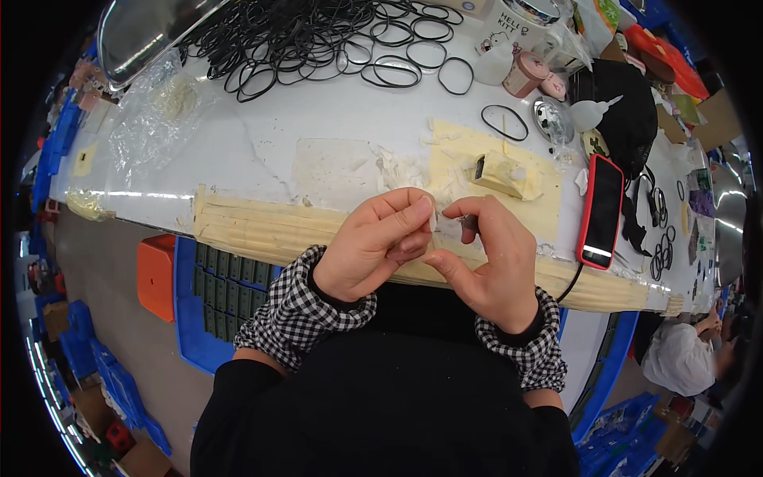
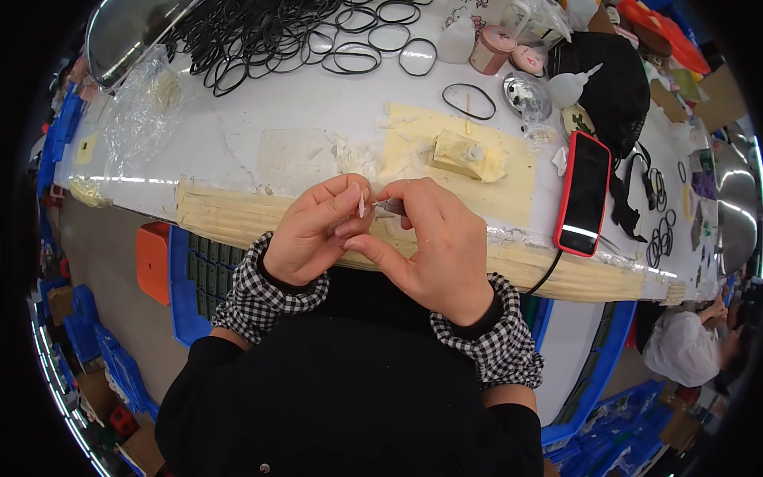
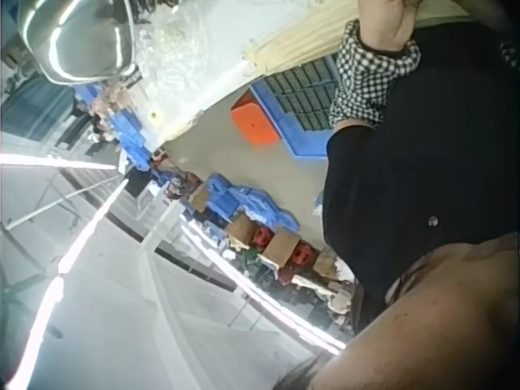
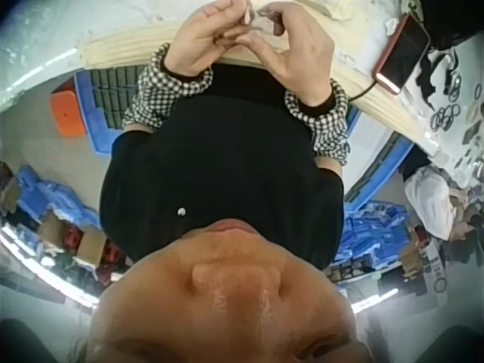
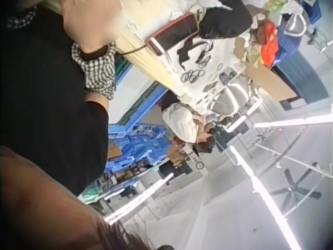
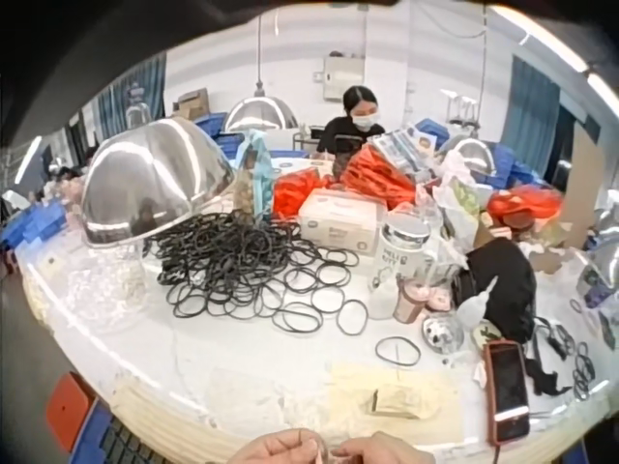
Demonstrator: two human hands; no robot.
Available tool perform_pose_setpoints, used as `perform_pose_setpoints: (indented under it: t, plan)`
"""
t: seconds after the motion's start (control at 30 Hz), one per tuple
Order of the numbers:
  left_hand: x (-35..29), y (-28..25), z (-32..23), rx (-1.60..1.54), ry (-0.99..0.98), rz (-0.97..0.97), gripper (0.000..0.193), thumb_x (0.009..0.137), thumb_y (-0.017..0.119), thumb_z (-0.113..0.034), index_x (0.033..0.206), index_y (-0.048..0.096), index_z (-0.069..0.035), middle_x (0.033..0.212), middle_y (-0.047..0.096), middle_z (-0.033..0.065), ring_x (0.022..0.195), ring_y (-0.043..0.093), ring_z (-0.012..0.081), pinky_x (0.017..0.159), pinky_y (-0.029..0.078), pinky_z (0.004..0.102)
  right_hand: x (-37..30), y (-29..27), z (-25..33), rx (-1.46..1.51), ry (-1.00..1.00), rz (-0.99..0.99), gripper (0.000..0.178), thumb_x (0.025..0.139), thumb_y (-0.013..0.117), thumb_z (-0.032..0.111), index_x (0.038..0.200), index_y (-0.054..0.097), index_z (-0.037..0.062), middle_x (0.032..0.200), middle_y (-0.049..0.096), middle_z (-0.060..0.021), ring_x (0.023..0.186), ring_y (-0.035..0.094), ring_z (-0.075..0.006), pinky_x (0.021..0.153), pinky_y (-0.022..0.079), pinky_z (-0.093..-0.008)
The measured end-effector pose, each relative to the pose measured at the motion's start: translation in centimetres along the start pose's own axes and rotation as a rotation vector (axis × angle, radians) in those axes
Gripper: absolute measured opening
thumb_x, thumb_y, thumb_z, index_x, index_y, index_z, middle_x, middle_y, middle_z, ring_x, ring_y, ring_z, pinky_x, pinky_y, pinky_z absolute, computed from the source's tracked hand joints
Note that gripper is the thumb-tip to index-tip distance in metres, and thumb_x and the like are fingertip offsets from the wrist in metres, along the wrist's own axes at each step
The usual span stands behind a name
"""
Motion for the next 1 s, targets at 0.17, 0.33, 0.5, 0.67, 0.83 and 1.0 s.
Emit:
perform_pose_setpoints:
  t: [0.17, 0.33, 0.5, 0.67, 0.83, 1.0]
  plan:
    - [0.2, 1.4, 0.6, -0.031, -0.067, 0.152, 0.018, 0.099, 0.048, -0.021, 0.092, 0.054, -0.005, 0.074, 0.045, -0.0052, 0.060, 0.035, 0.0027, 0.056, 0.031, 0.0174, -0.8, 0.4, -0.7, -0.185, -0.029, 0.050, 0.033, 0.080, 0.067, 0.038, 0.085, 0.055, 0.0076, 0.072, 0.055, -0.0054, 0.061, 0.058, -0.0230, 0.052, 0.045, -0.0317]
    - [0.2, 2.4, 0.7, -0.032, -0.094, 0.216, 0.019, 0.099, 0.048, -0.022, 0.093, 0.053, -0.005, 0.076, 0.045, -0.0049, 0.061, 0.034, 0.0025, 0.056, 0.031, 0.0173, -1.0, 0.6, -0.8, -0.198, -0.013, 0.048, 0.033, 0.081, 0.065, 0.039, 0.080, 0.053, 0.0087, 0.068, 0.051, -0.0042, 0.057, 0.056, -0.0226, 0.049, 0.043, -0.0321]
    - [0.4, 1.9, 0.7, 0.019, -0.066, 0.155, 0.019, 0.098, 0.048, -0.024, 0.090, 0.047, -0.006, 0.076, 0.045, -0.0029, 0.056, 0.032, 0.0007, 0.052, 0.028, 0.0167, -0.7, 0.5, -0.6, -0.232, -0.048, 0.017, 0.034, 0.080, 0.064, 0.041, 0.079, 0.052, 0.0091, 0.066, 0.048, -0.0041, 0.055, 0.054, -0.0223, 0.048, 0.042, -0.0321]
    - [0.2, 2.2, 0.7, -0.064, -0.063, 0.219, 0.017, 0.098, 0.049, -0.022, 0.092, 0.050, -0.007, 0.077, 0.044, -0.0039, 0.059, 0.033, 0.0019, 0.055, 0.030, 0.0171, -0.5, 0.6, -0.5, -0.199, -0.057, -0.016, 0.035, 0.079, 0.064, 0.042, 0.079, 0.052, 0.0091, 0.066, 0.047, -0.0041, 0.054, 0.053, -0.0220, 0.048, 0.041, -0.0322]
    - [0.1, 1.5, 1.0, -0.094, -0.051, 0.212, 0.017, 0.098, 0.050, -0.023, 0.092, 0.051, -0.007, 0.075, 0.043, -0.0047, 0.060, 0.034, 0.0023, 0.056, 0.031, 0.0175, -0.5, 1.2, -0.7, -0.212, -0.045, 0.031, 0.035, 0.079, 0.064, 0.042, 0.079, 0.054, 0.0092, 0.066, 0.047, -0.0040, 0.054, 0.053, -0.0217, 0.048, 0.041, -0.0321]
    - [0.2, 1.4, 0.9, -0.084, -0.031, 0.193, 0.017, 0.097, 0.051, -0.024, 0.091, 0.050, -0.008, 0.072, 0.043, -0.0050, 0.060, 0.033, 0.0022, 0.056, 0.030, 0.0176, -0.6, 1.4, -0.8, -0.220, -0.049, 0.047, 0.036, 0.077, 0.065, 0.043, 0.080, 0.054, 0.0094, 0.066, 0.047, -0.0040, 0.054, 0.053, -0.0215, 0.048, 0.041, -0.0320]
Point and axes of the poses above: each hand's wrist, its own x-axis towards the middle knuckle, its own y-axis out of the palm, z = x × y, the point moved 9 cm from there along x, towards the middle knuckle
